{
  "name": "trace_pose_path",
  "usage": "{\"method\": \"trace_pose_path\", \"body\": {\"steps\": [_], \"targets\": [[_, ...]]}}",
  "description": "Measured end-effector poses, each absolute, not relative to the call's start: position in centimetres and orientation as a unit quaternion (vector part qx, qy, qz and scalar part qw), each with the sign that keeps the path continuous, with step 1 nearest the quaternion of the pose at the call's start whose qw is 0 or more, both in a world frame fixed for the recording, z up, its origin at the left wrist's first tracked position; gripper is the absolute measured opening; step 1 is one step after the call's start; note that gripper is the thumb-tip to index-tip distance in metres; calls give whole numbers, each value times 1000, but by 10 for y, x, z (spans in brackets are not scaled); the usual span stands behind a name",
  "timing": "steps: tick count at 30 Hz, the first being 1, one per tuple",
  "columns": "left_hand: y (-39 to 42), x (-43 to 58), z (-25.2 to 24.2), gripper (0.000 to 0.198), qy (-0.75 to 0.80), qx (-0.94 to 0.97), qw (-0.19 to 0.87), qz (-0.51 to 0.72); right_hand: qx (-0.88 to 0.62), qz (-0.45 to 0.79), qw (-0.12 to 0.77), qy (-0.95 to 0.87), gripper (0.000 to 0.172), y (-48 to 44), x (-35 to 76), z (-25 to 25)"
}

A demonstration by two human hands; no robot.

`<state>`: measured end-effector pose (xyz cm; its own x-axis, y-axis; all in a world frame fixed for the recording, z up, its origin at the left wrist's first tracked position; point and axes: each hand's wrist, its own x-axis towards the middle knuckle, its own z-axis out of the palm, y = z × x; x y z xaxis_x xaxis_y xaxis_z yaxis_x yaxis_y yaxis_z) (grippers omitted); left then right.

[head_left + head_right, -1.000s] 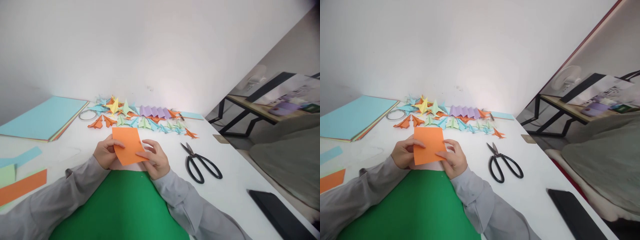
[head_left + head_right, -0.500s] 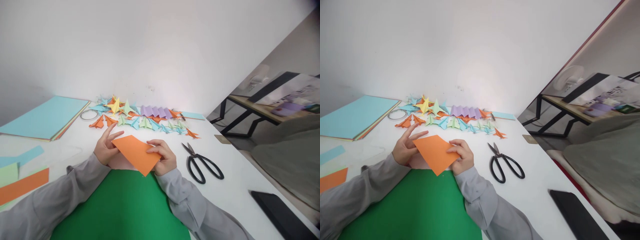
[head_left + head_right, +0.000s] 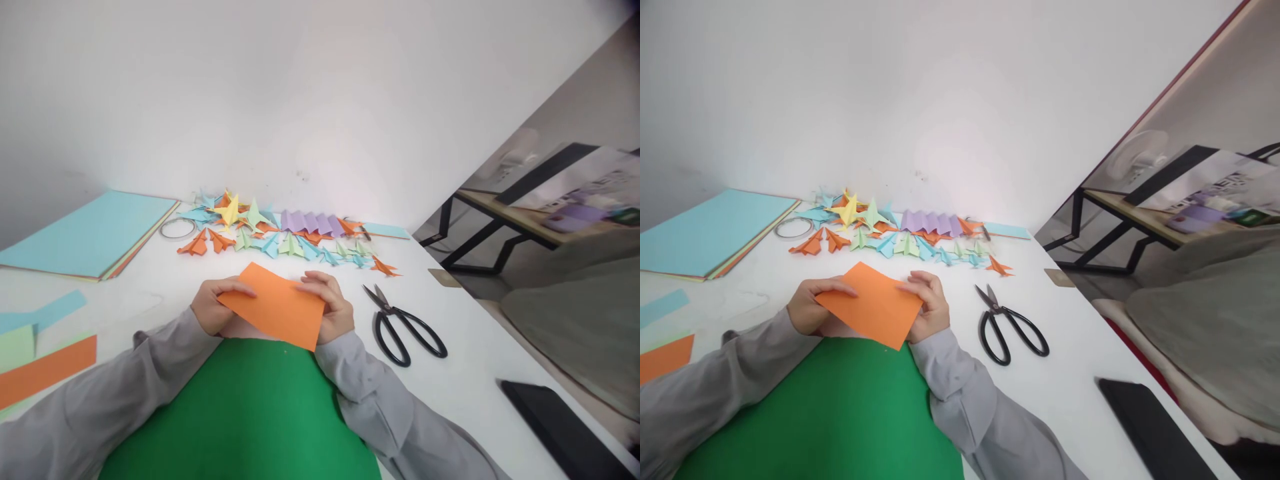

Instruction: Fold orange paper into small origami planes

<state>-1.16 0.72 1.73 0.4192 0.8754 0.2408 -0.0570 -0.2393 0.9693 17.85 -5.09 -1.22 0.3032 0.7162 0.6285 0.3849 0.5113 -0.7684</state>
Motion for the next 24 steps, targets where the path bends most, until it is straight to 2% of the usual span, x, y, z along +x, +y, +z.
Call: {"method": "trace_pose_path", "body": {"steps": [4,7,12,18,24], "targets": [[9,-12,16,15,338,661,420,521,-520,67,600,-604,45,-53,178,-11],[7,-13,18,18,314,674,390,544,-507,17,547,-666,42,-56,175,-7],[0,-11,22,19,275,688,456,492,-469,63,557,-682,21,-56,177,-7],[5,-12,22,49,329,541,649,423,-470,90,646,-594,11,-52,177,-7],[7,-11,18,41,360,492,673,419,-487,82,667,-558,9,-54,172,-5]]}}
